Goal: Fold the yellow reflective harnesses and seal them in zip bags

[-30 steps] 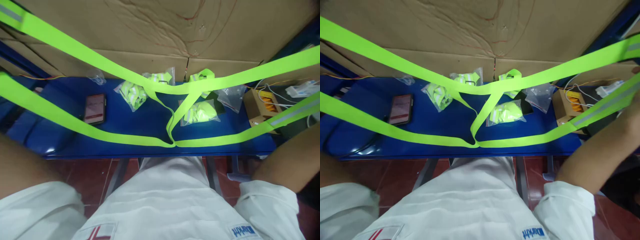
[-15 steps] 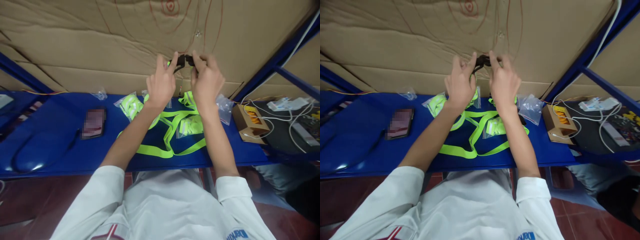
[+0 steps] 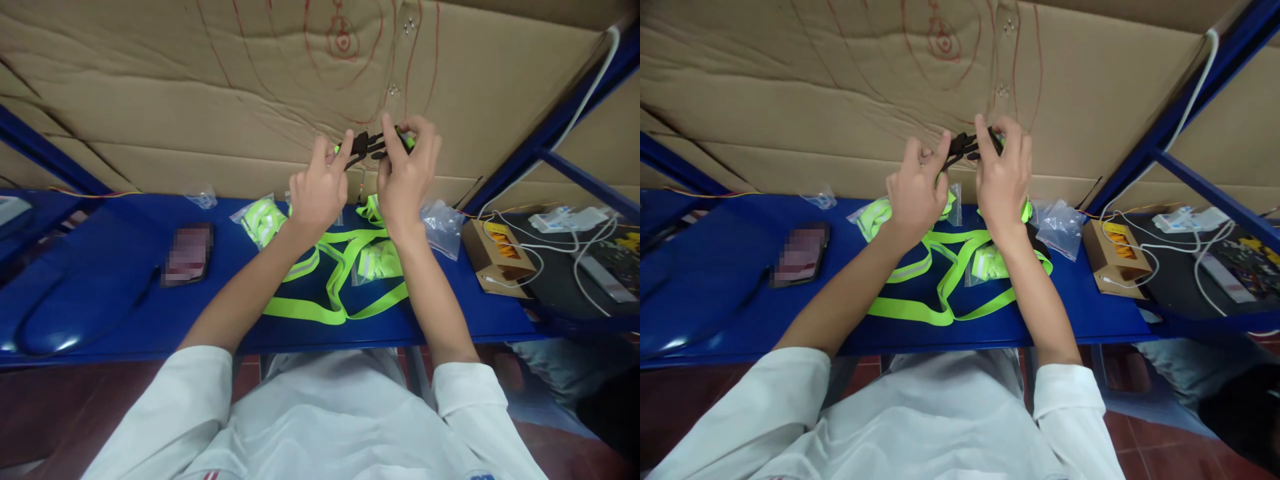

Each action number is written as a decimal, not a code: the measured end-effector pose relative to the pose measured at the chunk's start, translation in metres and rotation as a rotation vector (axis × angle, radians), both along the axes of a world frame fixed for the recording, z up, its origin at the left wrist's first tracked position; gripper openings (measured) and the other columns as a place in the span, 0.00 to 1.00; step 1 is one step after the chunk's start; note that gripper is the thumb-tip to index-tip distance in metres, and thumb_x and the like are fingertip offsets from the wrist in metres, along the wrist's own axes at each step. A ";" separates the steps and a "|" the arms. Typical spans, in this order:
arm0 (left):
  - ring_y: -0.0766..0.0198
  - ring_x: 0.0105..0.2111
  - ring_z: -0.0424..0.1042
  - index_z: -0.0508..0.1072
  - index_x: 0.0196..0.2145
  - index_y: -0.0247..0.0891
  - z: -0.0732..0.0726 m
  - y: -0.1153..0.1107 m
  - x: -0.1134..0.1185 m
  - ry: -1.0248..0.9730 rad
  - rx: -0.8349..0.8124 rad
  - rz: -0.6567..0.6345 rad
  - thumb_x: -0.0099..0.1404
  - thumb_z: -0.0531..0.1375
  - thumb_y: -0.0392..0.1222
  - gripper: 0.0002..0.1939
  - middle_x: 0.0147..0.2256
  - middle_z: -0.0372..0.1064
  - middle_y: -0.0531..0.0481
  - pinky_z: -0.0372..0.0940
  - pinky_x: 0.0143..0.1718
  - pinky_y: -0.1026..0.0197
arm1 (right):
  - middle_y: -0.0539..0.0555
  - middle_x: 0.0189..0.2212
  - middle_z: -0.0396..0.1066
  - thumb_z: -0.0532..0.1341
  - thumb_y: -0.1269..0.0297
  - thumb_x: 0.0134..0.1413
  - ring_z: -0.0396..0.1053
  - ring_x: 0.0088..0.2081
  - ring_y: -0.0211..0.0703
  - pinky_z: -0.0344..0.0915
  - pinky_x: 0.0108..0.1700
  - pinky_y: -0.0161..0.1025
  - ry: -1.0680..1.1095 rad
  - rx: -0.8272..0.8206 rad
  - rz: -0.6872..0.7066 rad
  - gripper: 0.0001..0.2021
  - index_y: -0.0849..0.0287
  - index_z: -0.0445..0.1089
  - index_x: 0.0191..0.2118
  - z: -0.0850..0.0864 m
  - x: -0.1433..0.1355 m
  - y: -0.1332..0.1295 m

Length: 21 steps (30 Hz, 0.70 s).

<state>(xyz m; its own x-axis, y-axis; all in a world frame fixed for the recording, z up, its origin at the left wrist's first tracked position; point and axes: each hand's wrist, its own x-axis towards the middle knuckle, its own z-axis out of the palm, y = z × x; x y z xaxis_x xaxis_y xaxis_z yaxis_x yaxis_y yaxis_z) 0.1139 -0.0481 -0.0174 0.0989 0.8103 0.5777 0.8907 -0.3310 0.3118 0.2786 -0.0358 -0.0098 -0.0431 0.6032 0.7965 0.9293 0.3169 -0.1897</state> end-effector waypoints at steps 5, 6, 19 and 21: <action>0.53 0.44 0.75 0.57 0.76 0.57 0.001 -0.008 0.007 0.038 0.002 -0.004 0.75 0.52 0.38 0.34 0.60 0.67 0.41 0.70 0.44 0.54 | 0.64 0.64 0.63 0.46 0.78 0.72 0.60 0.64 0.55 0.59 0.67 0.58 -0.023 0.081 -0.026 0.30 0.50 0.65 0.71 -0.002 0.005 0.005; 0.54 0.44 0.76 0.57 0.76 0.57 0.001 -0.008 0.007 0.050 0.006 0.008 0.76 0.51 0.38 0.34 0.60 0.67 0.41 0.70 0.43 0.54 | 0.66 0.63 0.64 0.46 0.79 0.71 0.61 0.63 0.55 0.60 0.66 0.57 -0.031 0.106 -0.031 0.30 0.53 0.66 0.71 -0.002 0.005 0.005; 0.48 0.54 0.73 0.61 0.74 0.59 -0.002 0.002 -0.010 -0.109 0.061 -0.083 0.78 0.51 0.44 0.30 0.62 0.66 0.42 0.69 0.49 0.52 | 0.61 0.73 0.52 0.57 0.56 0.71 0.50 0.75 0.53 0.61 0.71 0.55 -0.053 -0.097 0.159 0.34 0.48 0.49 0.78 0.001 -0.017 -0.009; 0.46 0.61 0.68 0.62 0.74 0.59 0.002 0.002 -0.017 -0.239 0.065 -0.140 0.77 0.52 0.46 0.30 0.63 0.64 0.42 0.68 0.54 0.52 | 0.58 0.76 0.47 0.63 0.50 0.67 0.46 0.77 0.49 0.63 0.71 0.53 0.037 -0.138 0.203 0.43 0.45 0.42 0.79 0.010 -0.012 -0.012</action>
<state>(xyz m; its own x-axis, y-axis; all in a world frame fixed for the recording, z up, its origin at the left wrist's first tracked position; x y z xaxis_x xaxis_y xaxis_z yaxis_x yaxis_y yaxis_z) 0.0968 -0.0458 -0.0151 0.0621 0.7589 0.6483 0.7388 -0.4717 0.4814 0.2666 -0.0476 -0.0002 -0.1469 0.6883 0.7104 0.8408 0.4652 -0.2769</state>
